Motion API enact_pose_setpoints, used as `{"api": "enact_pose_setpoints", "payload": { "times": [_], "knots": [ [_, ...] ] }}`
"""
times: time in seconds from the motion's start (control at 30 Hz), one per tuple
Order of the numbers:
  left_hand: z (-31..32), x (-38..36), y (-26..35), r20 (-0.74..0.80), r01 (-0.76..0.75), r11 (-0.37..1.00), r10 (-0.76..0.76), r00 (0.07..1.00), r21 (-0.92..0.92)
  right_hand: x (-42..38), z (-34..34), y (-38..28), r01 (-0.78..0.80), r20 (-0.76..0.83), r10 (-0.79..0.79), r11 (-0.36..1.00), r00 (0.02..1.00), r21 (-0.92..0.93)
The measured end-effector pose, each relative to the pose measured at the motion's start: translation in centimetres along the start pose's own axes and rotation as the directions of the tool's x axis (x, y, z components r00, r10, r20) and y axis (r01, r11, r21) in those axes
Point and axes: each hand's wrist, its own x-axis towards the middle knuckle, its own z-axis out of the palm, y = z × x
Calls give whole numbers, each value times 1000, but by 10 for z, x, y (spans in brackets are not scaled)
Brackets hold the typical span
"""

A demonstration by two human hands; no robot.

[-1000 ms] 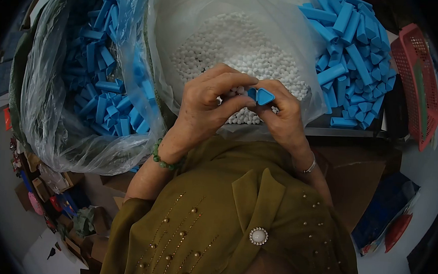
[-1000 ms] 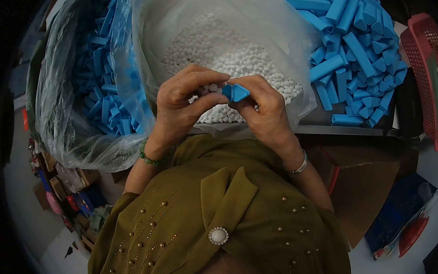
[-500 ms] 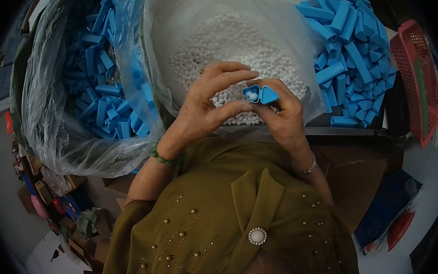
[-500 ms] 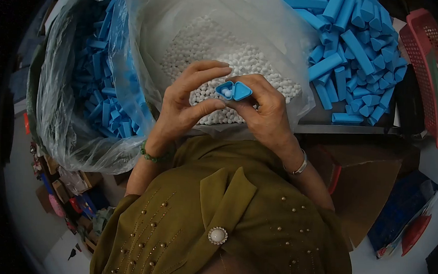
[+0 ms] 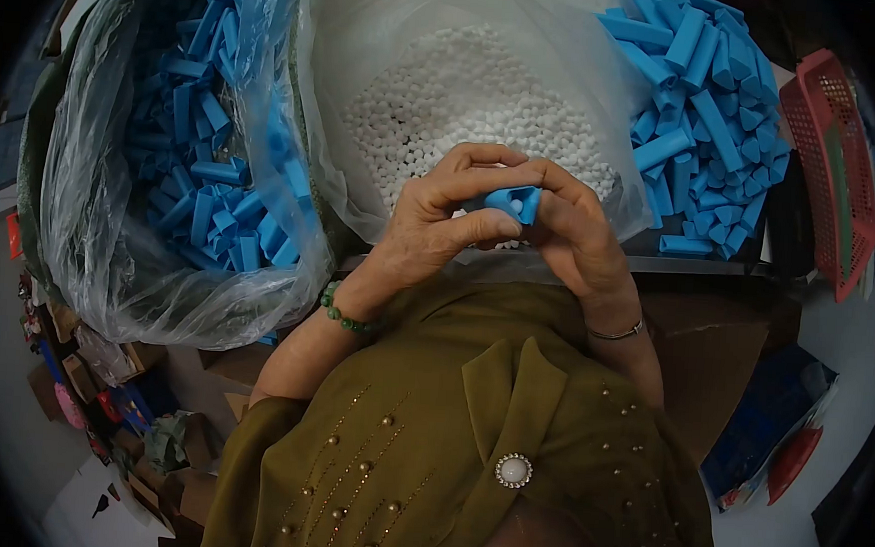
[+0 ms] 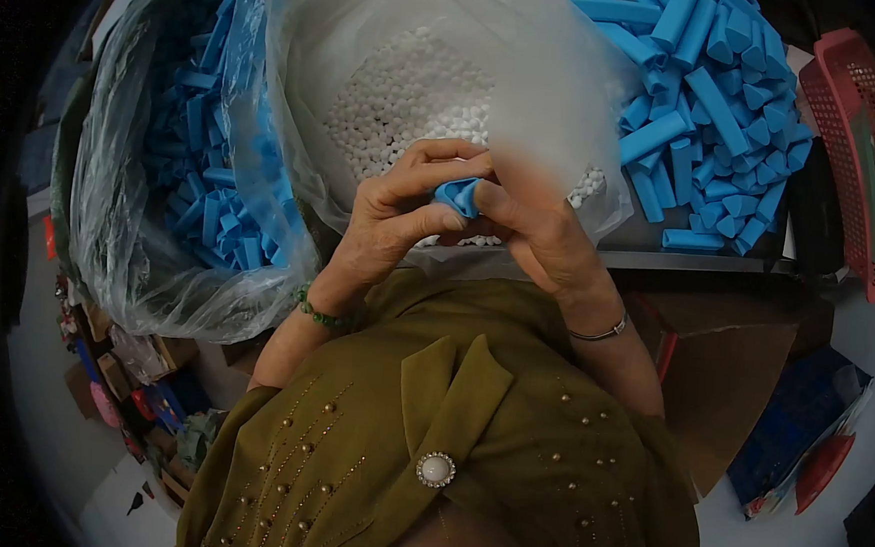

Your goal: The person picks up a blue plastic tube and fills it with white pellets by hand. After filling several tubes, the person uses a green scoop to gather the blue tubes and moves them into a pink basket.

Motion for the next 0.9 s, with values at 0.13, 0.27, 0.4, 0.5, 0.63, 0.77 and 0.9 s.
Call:
{"api": "enact_pose_setpoints", "payload": {
  "times": [0.13, 0.27, 0.4, 0.5, 0.63, 0.77, 0.9],
  "knots": [
    [6, 3, -4, -48, -159, 973, 169, 984, 168, 2, 10, -7, -4, -42, 1, 997, 999, -81],
    [9, 4, 1, -25, -330, 845, 374, 927, 421, 2, 19, -12, 13, -99, -30, 984, 995, -176],
    [20, 3, 6, -103, -274, 871, 342, 934, 408, 5, 14, -12, 21, -107, -54, 957, 993, -289],
    [23, 8, 6, -161, -179, 859, 286, 945, 479, 2, 13, -10, 70, -115, -104, 962, 988, -265],
    [23, 7, 14, -128, -222, 924, 272, 954, 311, -15, 8, -21, 303, -75, -372, 842, 925, -446],
    [-3, 7, 16, -138, -243, 898, 311, 940, 367, -46, -7, -75, 603, -104, -752, 595, 651, -531],
    [-12, -2, 11, -150, -184, 897, 263, 953, 402, -54, -52, -138, 345, -89, -972, 161, 215, -925]
  ]
}}
